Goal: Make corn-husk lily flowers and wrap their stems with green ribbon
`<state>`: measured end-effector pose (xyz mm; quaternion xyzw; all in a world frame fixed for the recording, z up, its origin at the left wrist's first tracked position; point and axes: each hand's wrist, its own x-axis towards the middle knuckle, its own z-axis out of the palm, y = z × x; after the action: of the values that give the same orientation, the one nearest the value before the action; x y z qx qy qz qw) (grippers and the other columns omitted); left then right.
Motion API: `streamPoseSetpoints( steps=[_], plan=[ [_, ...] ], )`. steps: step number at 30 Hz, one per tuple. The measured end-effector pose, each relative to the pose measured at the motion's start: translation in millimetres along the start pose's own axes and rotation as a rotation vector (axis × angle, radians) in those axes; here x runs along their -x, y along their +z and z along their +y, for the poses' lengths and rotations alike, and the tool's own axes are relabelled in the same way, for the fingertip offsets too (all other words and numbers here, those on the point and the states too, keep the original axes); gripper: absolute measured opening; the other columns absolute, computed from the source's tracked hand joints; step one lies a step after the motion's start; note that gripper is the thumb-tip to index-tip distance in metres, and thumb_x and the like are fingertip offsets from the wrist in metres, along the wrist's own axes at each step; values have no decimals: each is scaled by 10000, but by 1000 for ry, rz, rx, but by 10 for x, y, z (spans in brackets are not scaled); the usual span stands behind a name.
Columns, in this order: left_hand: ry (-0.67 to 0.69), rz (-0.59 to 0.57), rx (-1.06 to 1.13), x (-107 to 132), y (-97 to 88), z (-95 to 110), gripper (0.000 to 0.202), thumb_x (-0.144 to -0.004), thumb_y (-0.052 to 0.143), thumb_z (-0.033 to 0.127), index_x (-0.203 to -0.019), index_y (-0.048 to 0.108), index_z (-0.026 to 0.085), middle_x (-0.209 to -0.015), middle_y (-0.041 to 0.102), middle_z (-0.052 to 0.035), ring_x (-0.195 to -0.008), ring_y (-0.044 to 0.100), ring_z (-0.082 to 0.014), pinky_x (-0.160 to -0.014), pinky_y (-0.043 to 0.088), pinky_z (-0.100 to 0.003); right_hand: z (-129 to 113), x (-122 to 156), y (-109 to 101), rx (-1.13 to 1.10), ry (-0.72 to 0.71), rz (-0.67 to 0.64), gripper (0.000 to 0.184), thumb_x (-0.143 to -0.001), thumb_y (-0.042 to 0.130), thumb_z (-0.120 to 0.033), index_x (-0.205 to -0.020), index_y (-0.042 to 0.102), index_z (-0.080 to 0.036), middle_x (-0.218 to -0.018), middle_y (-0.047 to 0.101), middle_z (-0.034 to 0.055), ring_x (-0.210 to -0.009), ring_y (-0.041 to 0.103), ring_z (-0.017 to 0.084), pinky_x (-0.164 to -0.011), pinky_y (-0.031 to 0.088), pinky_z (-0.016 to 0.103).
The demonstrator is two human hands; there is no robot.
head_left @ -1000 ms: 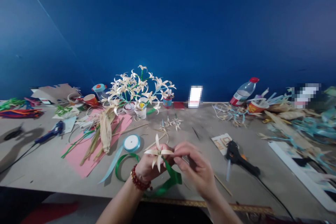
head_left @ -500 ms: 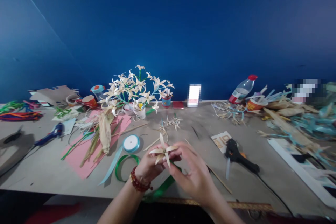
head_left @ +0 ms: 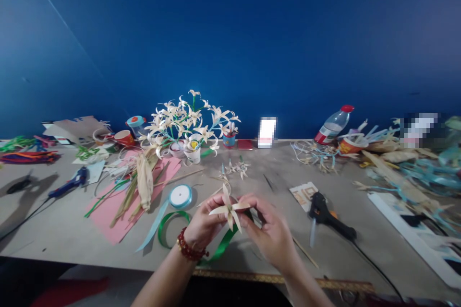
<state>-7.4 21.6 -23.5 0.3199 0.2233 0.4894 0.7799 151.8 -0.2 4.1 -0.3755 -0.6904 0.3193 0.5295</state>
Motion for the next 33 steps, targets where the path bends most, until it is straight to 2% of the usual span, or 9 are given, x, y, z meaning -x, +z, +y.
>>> streamPoseSetpoints(
  steps=[6, 17, 25, 30, 33],
  plan=[
    [31, 53, -62, -4, -4, 8, 309, -601, 904, 298, -718, 677, 126, -672, 629, -17, -578, 556, -107, -578, 434, -210, 43, 2, -3, 26, -42, 24, 85, -889, 607, -164, -885, 643, -241, -883, 683, 39, -880, 669, 205, -782, 516, 297],
    [60, 74, -98, -12, -20, 61, 316, -573, 921, 282, -724, 698, 116, -680, 634, -20, -603, 561, -117, -601, 449, -223, 109, -27, 38, 39, -77, 19, 71, -920, 585, -203, -863, 613, -236, -863, 665, 47, -875, 661, 211, -765, 512, 306],
    [71, 0, -222, -23, -130, 104, 266, -645, 887, 320, -707, 723, 120, -690, 621, -31, -609, 537, -119, -588, 426, -224, 161, -49, 29, -87, -81, -38, 76, -931, 601, -272, -866, 616, -235, -848, 644, 47, -862, 656, 219, -754, 511, 316],
    [39, -108, -273, -37, -187, 192, 274, -672, 864, 359, -692, 717, 129, -690, 631, -35, -612, 545, -135, -583, 404, -234, 126, -110, -34, -88, -73, -142, 76, -921, 635, -305, -915, 656, -232, -851, 663, 47, -808, 644, 206, -716, 493, 303],
    [29, -121, -271, -56, -189, 225, 263, -659, 876, 334, -684, 717, 126, -680, 631, -29, -605, 542, -124, -577, 395, -221, 92, -153, -73, -82, -114, -191, 97, -924, 634, -309, -951, 691, -235, -843, 674, 45, -785, 639, 199, -709, 486, 298]
  ],
)
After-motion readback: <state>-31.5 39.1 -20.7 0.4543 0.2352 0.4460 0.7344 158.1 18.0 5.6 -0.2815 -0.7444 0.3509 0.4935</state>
